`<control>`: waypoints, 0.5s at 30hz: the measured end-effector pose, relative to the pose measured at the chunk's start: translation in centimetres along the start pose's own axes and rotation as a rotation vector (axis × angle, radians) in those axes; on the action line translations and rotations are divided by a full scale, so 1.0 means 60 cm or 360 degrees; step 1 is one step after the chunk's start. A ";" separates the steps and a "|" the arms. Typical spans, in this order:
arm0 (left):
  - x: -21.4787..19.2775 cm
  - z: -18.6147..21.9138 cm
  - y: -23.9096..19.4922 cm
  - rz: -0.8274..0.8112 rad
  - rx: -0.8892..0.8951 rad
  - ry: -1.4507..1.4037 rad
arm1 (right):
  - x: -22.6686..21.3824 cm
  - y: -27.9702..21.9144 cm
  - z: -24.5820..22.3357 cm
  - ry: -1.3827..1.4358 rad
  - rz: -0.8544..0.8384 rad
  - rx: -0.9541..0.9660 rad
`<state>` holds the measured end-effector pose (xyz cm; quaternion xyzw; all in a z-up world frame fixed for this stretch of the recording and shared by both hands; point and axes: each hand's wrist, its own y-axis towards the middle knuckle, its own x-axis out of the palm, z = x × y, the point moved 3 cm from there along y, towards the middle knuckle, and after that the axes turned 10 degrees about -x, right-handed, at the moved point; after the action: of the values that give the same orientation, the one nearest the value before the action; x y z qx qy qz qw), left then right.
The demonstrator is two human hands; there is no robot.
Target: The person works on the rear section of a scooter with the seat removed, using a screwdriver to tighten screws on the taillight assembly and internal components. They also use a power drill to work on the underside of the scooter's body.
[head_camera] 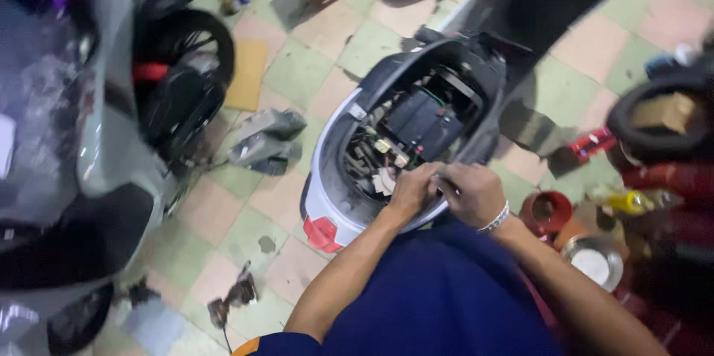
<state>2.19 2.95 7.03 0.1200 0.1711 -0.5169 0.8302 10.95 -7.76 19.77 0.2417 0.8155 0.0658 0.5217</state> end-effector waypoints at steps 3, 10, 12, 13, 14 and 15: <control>-0.054 0.012 0.030 0.0160 -0.0216 0.0066 | -0.011 0.092 0.017 0.0211 0.0027 -0.0098; -0.179 -0.032 0.133 0.0431 -0.0633 0.0533 | 0.062 0.313 0.090 0.0667 -0.0306 -0.0607; -0.199 -0.048 0.147 0.0569 -0.0724 0.0447 | 0.085 0.353 0.100 0.0720 -0.0382 -0.0740; -0.204 -0.058 0.152 0.0631 -0.0762 0.0404 | 0.100 0.368 0.103 0.0734 -0.0412 -0.0803; -0.208 -0.063 0.155 0.0703 -0.0713 0.0428 | 0.109 0.378 0.106 0.0739 -0.0444 -0.0852; -0.211 -0.067 0.157 0.0775 -0.0665 0.0455 | 0.116 0.387 0.109 0.0749 -0.0482 -0.0874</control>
<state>4.87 18.90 8.73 0.0559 0.3541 -0.2356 0.9033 21.94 14.80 19.48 -0.0517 0.8914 0.2573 0.3696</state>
